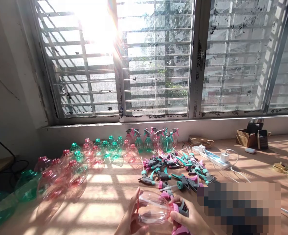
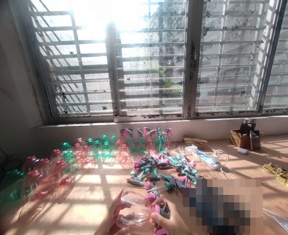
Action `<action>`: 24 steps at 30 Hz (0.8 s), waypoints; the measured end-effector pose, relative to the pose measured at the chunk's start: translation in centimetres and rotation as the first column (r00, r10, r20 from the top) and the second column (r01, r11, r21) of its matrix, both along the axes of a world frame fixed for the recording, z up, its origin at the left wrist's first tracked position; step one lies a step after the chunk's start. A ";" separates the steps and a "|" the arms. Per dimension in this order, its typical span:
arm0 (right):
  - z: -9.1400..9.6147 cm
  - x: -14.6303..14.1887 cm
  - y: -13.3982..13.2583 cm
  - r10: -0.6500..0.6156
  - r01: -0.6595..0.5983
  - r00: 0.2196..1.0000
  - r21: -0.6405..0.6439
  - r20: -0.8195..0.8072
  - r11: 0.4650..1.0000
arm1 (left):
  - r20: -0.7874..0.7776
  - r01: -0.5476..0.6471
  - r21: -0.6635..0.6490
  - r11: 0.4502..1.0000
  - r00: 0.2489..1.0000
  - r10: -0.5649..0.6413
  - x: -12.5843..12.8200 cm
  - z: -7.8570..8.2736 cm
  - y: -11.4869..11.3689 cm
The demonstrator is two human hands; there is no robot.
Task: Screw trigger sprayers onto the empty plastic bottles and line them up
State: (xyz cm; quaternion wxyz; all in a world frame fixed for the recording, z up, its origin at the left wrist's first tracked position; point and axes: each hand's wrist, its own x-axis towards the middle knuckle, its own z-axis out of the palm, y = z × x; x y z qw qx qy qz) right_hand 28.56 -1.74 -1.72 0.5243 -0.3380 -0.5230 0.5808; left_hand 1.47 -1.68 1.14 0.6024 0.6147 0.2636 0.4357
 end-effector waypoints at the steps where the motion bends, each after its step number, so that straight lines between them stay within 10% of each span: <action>1: 0.1 0.0 0.0 -0.007 0.007 1.000 -0.002 0.006 1.000 | 0.015 -0.019 0.018 1.000 1.000 0.019 0.0 -0.3 0.1; 24: 0.9 0.1 -0.1 0.082 -0.082 0.997 0.021 0.011 0.996 | -0.053 0.008 -0.083 0.996 0.998 -0.012 -0.7 -0.6 0.8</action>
